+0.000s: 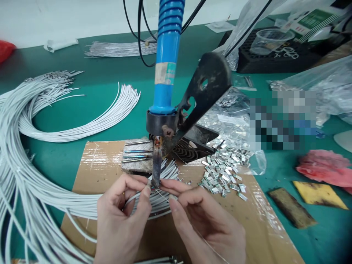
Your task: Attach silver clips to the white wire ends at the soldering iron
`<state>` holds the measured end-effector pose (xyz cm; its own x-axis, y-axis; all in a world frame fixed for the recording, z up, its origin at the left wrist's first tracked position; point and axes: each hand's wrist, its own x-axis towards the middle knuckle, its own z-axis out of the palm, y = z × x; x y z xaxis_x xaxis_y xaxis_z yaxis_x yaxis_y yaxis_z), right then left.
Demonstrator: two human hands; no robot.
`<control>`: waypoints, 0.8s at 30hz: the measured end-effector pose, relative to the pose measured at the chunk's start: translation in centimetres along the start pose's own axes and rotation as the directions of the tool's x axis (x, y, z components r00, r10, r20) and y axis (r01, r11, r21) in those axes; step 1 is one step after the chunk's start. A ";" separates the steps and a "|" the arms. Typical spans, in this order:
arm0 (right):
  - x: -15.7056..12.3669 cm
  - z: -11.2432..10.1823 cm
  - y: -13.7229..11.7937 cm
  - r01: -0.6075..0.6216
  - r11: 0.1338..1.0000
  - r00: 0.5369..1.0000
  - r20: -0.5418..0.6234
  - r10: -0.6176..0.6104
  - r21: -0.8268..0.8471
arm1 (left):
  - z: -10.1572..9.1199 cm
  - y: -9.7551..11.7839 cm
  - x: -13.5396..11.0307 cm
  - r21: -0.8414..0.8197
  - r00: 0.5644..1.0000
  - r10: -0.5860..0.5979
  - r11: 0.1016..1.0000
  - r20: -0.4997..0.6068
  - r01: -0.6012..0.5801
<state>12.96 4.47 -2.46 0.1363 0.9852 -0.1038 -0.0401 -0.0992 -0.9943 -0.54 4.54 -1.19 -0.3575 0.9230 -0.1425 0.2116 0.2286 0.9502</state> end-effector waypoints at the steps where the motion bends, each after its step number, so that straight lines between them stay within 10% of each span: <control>1: 0.0 0.0 0.0 -0.003 1.000 1.000 0.000 0.003 0.002 | 0.0 0.0 0.0 0.000 1.000 -0.002 1.000 -0.011 0.002; 24: 0.0 0.1 0.3 0.025 1.000 1.000 -0.005 -0.025 0.017 | -0.4 -0.1 0.2 -0.027 0.998 0.060 0.998 0.005 -0.060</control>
<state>12.81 4.50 -2.72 0.1427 0.9866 -0.0790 -0.0539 -0.0719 -0.9960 -0.96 4.58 -1.18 -0.3398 0.9365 -0.0864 0.2075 0.1642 0.9643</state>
